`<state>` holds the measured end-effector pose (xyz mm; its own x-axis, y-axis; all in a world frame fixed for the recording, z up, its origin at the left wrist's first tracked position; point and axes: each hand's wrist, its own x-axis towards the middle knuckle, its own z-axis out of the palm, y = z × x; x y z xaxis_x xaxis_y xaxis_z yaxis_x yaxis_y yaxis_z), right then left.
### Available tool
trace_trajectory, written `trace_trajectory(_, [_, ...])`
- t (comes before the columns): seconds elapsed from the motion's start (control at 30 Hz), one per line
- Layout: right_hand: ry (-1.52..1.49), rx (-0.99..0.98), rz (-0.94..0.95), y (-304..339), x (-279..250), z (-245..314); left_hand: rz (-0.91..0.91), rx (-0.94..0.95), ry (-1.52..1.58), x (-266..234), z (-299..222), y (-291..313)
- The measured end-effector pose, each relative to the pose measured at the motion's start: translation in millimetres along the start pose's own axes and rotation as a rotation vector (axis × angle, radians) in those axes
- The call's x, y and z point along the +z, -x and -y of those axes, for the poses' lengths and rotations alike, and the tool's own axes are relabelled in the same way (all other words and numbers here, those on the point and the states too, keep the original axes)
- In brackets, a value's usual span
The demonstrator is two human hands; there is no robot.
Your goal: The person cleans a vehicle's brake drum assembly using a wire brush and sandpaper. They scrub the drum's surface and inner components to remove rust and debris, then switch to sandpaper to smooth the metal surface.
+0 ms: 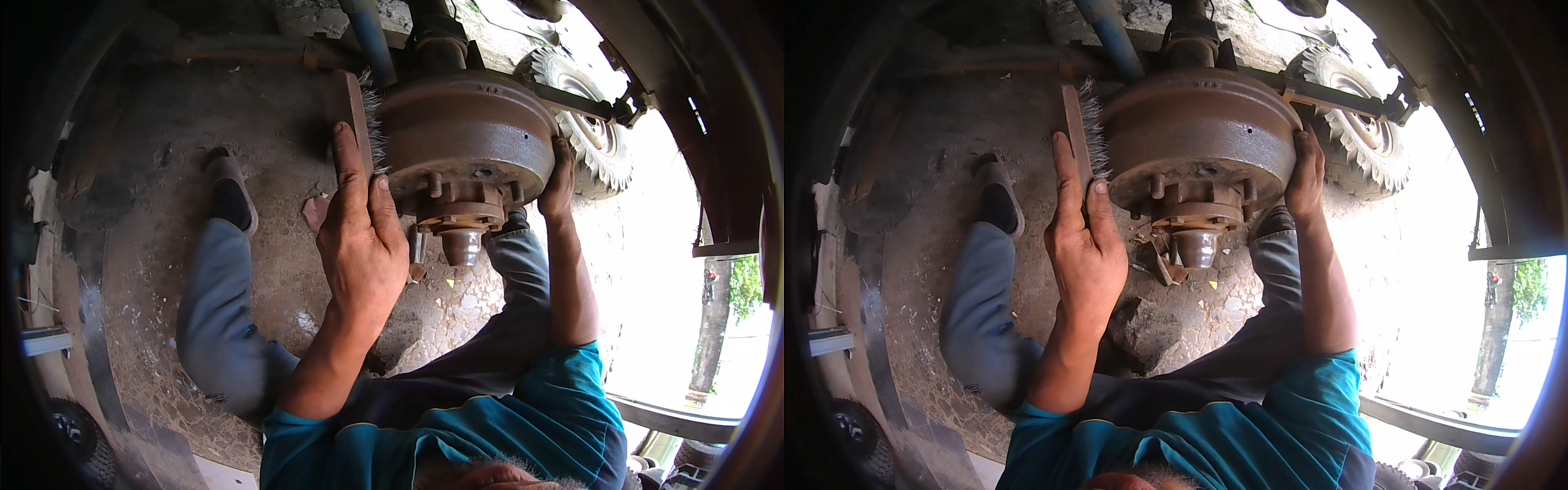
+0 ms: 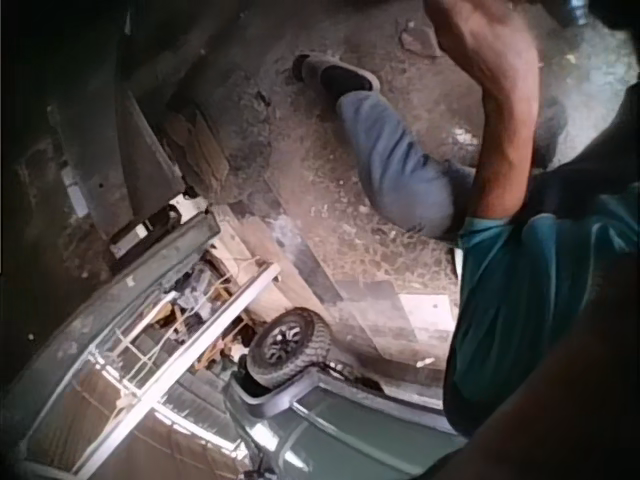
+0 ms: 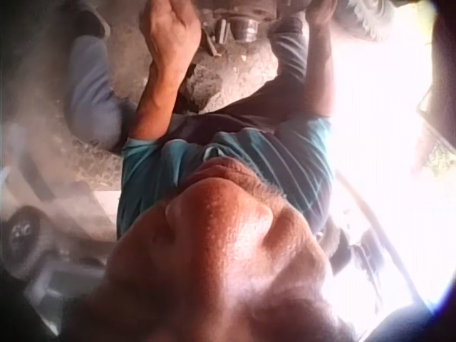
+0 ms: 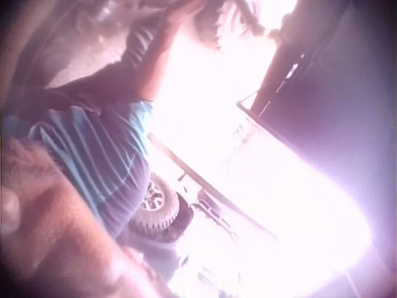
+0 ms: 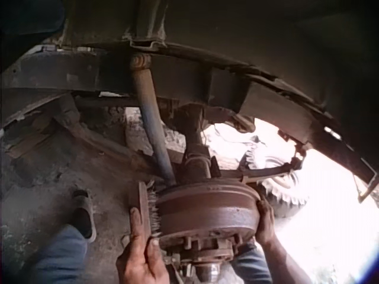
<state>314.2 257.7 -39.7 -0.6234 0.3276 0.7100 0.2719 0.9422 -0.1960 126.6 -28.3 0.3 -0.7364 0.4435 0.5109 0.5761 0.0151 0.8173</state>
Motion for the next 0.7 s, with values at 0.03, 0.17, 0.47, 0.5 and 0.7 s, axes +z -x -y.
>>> trace_trajectory(0.03, [-0.033,0.04,0.011,4,-2,-5,0.01,0.008,-0.031,0,-2,-1])
trace_trajectory(0.17, [0.079,-0.094,-0.01,20,-4,-39,-0.034,0.105,-0.012,7,2,-5])
trace_trajectory(0.47, [0.042,-0.087,-0.016,21,-6,-31,0.043,-0.111,0.144,-2,21,-7])
trace_trajectory(0.5, [-0.024,-0.061,-0.014,19,-4,-26,0.055,-0.141,0.1,-3,27,-7])
trace_trajectory(0.7, [0.101,-0.082,-0.086,17,0,-17,0.111,-0.197,0.171,-1,5,4])
